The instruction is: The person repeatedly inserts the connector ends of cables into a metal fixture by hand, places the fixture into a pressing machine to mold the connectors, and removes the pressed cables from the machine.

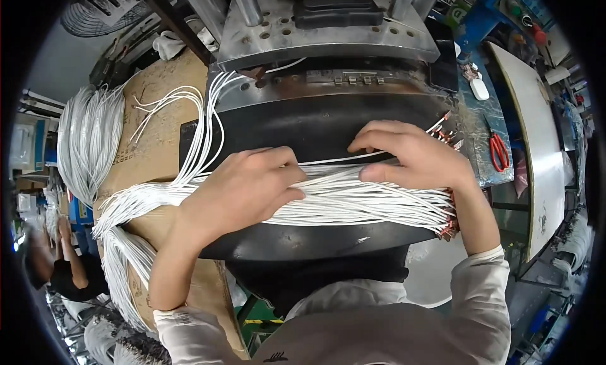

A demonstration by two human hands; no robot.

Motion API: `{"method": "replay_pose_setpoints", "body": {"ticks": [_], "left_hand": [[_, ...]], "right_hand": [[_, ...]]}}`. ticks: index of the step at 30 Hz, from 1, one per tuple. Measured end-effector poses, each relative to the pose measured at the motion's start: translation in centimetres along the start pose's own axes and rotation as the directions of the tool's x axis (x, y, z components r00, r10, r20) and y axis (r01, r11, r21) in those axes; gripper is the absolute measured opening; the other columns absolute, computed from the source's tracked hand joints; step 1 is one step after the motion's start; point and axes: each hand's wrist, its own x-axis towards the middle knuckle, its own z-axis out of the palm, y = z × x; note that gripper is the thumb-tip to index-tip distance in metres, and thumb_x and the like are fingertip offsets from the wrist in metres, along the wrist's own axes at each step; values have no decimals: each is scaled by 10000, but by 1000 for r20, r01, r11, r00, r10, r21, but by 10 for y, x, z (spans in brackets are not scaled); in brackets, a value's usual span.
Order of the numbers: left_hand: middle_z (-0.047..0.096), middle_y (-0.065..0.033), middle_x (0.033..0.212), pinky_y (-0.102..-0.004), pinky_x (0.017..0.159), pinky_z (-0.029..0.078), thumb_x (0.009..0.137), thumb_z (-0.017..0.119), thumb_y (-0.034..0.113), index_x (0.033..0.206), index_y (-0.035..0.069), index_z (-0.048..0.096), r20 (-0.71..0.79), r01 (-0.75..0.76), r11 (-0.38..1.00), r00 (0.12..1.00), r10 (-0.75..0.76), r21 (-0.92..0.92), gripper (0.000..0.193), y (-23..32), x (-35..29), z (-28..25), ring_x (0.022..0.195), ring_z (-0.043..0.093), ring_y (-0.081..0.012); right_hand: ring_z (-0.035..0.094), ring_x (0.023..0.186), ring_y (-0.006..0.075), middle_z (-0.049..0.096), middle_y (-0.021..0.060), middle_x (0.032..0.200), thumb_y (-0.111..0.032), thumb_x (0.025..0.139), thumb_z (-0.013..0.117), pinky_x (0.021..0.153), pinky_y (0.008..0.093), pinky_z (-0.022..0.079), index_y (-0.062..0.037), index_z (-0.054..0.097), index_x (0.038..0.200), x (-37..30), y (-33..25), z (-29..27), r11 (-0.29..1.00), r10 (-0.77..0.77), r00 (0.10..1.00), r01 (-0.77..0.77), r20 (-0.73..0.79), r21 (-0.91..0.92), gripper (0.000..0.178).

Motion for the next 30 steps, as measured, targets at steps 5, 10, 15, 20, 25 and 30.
{"method": "replay_pose_setpoints", "body": {"ticks": [5,10,15,20,25,30], "left_hand": [[656,-100,911,-356,682,520,886,723,148,958,-18,666,-145,-75,989,985,94,129,190,7,-2,-6,771,644,-279],[653,-86,886,-358,667,514,844,726,67,909,12,689,-438,414,869,751,-494,-270,93,12,-19,4,769,640,-274],[672,-95,810,-315,585,493,860,733,47,940,12,705,-599,184,979,775,-202,-92,92,3,-1,23,662,629,-210],[671,-143,795,-281,562,484,910,720,76,937,-8,702,-644,-55,998,763,57,22,91,-10,27,50,597,619,-217],[672,-124,767,-261,590,486,920,702,64,953,-8,686,-656,79,822,562,-504,-564,82,-8,14,50,624,633,-204],[622,-34,682,-222,537,407,974,652,89,1042,-13,662,-618,52,883,695,-367,-466,123,-2,13,54,590,543,-75]], "right_hand": [[661,987,322,674,161,1058,-185,865,694,871,399,511,14,631,1164,6,-18,-3,998,-5,1000,6,-1,60,365],[674,855,299,695,114,925,-149,787,724,833,388,509,-2,645,1118,-14,-49,-25,929,322,947,-315,8,-193,371],[670,725,302,700,127,855,-143,729,729,775,404,518,-16,621,1198,-30,-36,-93,875,361,925,-292,119,-385,498],[712,767,273,724,109,840,-256,815,767,740,415,536,-21,650,1205,-6,20,-34,982,-143,989,138,-32,-126,471],[724,888,224,734,99,892,-310,874,758,726,354,542,-8,639,1211,6,-10,-74,829,555,769,-544,317,-130,468],[693,781,144,714,71,834,-264,965,670,645,272,520,12,639,1169,-7,-2,-84,982,184,908,-183,376,-38,345]]}}
